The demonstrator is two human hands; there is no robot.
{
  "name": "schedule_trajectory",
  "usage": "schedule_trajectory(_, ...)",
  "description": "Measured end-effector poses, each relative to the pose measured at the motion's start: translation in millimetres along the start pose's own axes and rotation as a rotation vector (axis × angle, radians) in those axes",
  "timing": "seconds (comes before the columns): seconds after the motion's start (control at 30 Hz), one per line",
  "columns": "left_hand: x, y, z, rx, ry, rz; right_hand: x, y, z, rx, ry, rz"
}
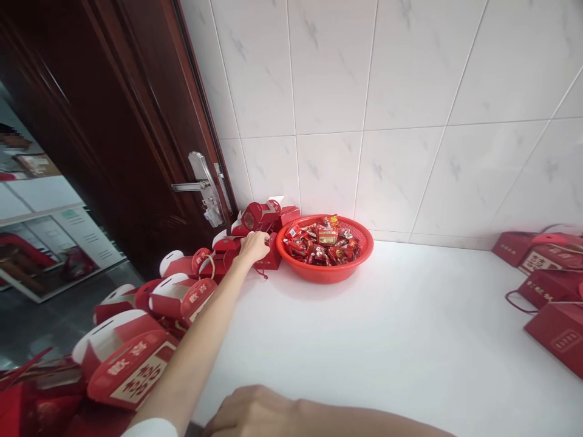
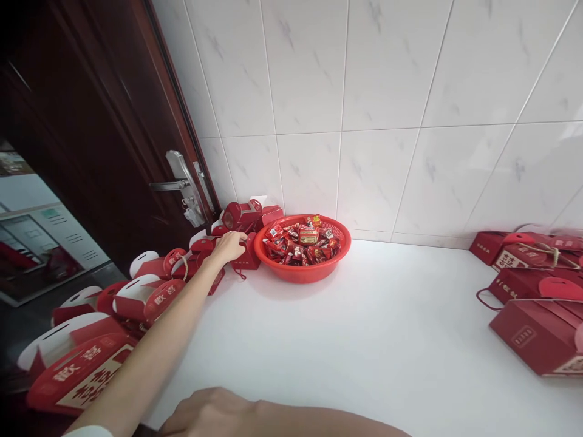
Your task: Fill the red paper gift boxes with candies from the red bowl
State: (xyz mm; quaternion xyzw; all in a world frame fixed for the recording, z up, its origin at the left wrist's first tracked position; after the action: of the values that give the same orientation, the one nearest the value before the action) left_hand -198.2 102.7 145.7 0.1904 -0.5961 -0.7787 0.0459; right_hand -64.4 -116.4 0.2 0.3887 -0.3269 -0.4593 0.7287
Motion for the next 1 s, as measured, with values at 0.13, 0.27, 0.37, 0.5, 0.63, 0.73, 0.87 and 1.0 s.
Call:
schedule_trajectory(0.13, 4.0, 23.7, -24.9, -0.014, -0.004, -0.012, -21.2, 12.5, -3.2, -0.203, -0.187, 0.039)
schedule_trajectory(0.27, 5.9, 44.0, -50.3, -0.078, -0.048, -0.026, -44.2, 67.5, -28.3, -0.556, -0.44, 0.172)
schedule_trajectory(0.37, -0.5, 53.1, -64.6, -0.104, -0.08, -0.042, -63.4, 106.2, -55.9, -0.73, -0.661, 0.241)
schedule_trajectory(0.5, -24.4, 59.2, -83.3, -0.044, -0.166, -0.168, -84.7, 141.8, -88.9, -0.889, -0.911, 0.303)
schedule_trajectory(0.63, -63.9, 62.2, -113.0, 0.048, -0.384, -0.3, -89.6, 167.5, -109.1, -0.989, -1.058, 0.386)
schedule_trajectory(0.73, -93.2, 59.1, -136.9, 0.059, -0.609, -0.375, -84.9, 184.9, -117.2, -1.028, -1.096, 0.445)
schedule_trajectory(0.87, -119.2, 43.0, -157.7, 0.058, -0.909, -0.466, -81.4, 206.9, -127.7, -1.042, -1.116, 0.417)
schedule_trajectory(1.0, -128.3, 23.6, -162.5, 0.112, -1.017, -0.543, -88.2, 217.9, -138.0, -0.866, -1.176, 0.296)
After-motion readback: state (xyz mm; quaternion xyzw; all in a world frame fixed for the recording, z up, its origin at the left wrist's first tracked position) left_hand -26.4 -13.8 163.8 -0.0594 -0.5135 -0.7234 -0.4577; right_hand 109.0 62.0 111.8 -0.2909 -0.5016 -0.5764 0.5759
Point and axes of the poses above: each hand's wrist, its own z-axis towards the middle knuckle, its own y-axis out of the back of the hand, x = y × z, the point moved 5 cm from there along z, towards the middle knuckle, and after that the axes turned 5 degrees about -z, right-handed, at the moved point
